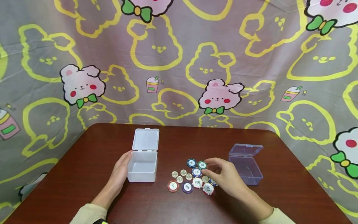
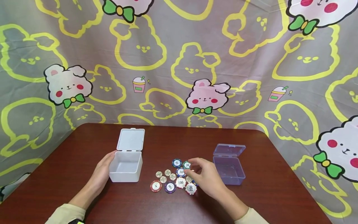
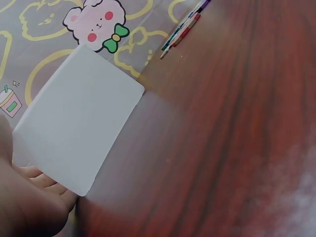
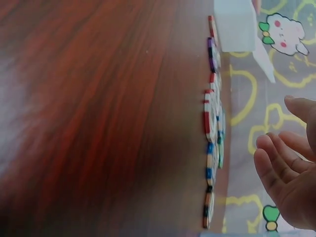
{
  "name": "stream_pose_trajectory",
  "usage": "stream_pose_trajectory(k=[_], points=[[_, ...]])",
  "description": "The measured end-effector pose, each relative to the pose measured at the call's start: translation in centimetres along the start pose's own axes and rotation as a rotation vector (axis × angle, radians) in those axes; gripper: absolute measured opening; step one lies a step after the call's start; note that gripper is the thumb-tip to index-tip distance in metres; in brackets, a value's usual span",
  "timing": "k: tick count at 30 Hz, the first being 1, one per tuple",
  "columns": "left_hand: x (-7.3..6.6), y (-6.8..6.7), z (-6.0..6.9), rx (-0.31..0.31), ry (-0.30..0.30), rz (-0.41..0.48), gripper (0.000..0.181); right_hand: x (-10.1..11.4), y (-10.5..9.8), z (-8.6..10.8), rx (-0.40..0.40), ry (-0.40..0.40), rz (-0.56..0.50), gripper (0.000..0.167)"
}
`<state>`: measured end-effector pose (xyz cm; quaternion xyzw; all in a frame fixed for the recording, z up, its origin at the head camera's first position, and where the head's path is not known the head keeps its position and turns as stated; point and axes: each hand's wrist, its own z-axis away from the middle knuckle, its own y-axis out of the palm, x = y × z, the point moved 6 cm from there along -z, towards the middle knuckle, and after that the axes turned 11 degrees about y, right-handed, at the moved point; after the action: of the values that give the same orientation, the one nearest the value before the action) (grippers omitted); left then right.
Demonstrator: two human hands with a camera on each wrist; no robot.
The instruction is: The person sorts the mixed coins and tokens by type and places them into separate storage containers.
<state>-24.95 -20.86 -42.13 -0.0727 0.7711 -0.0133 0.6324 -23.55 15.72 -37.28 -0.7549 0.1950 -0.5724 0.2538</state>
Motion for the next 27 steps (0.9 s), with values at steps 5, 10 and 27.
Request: stream_pose_trajectory(k=[5, 10, 27], points=[[0.1, 0.0, 0.0, 0.002, 0.008, 0.003, 0.053, 0.6, 1.9, -0.9, 0.095, -0.007, -0.008, 0.031], [0.0, 0.1, 0.0, 0.017, 0.008, 0.008, 0.051, 1.0, 3.4, -1.6, 0.142, -0.054, 0.015, 0.029], [-0.2, 0.1, -0.1, 0.017, 0.011, -0.115, 0.046, 1.1, 6.5, -2.3, 0.174, -0.132, 0.269, 0.012]])
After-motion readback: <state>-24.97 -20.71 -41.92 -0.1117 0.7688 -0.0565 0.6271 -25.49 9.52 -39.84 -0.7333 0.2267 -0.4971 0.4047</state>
